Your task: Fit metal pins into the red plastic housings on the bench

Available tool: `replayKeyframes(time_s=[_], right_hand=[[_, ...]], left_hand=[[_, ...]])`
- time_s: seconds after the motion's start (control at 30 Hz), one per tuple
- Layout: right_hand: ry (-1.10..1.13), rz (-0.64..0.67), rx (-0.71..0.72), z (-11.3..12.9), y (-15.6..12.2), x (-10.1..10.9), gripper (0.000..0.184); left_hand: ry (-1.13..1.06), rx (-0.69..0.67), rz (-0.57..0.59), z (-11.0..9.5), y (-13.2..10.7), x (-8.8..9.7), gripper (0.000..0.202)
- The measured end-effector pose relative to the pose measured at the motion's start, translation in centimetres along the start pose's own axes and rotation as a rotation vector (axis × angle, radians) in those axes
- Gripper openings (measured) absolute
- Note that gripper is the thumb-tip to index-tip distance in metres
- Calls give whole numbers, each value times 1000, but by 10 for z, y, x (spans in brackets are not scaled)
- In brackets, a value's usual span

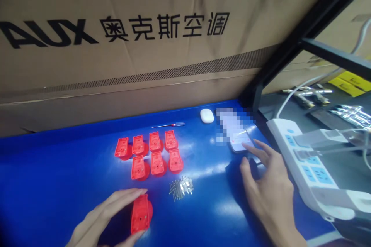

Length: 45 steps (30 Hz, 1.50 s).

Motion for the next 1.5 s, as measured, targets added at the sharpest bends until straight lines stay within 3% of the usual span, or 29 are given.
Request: replayKeyframes(time_s=[0.3, 0.5, 0.7, 0.83, 1.03, 1.23, 1.5], right_hand=[[15, -126, 82, 27, -3, 6, 60], [59, -132, 188, 56, -18, 9, 46], [155, 27, 409, 81, -32, -1, 31], [317, 196, 542, 89, -38, -8, 35], [396, 316, 565, 104, -51, -12, 30], [444, 526, 532, 127, -62, -18, 29], [425, 507, 583, 141, -71, -27, 26]], left_hand=[[19, -20, 18, 3, -2, 0, 48], [31, -16, 70, 7, -3, -3, 50], [23, 31, 128, 9, -5, -8, 56], [-11, 72, 143, 6, -3, -6, 55], [-56, 83, 128, 3, -1, -5, 52], [-103, 87, 117, 4, -1, -5, 53], [-101, 59, 93, 3, 4, 0, 50]])
Point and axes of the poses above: each hand's wrist, its own y-axis towards the middle knuckle, its own x-axis out of the back of the hand, z = x × y, the point moved 1 cm from there along y, towards the middle knuckle, and after that the axes turned 11 degrees about y, right-handed, at the moved point
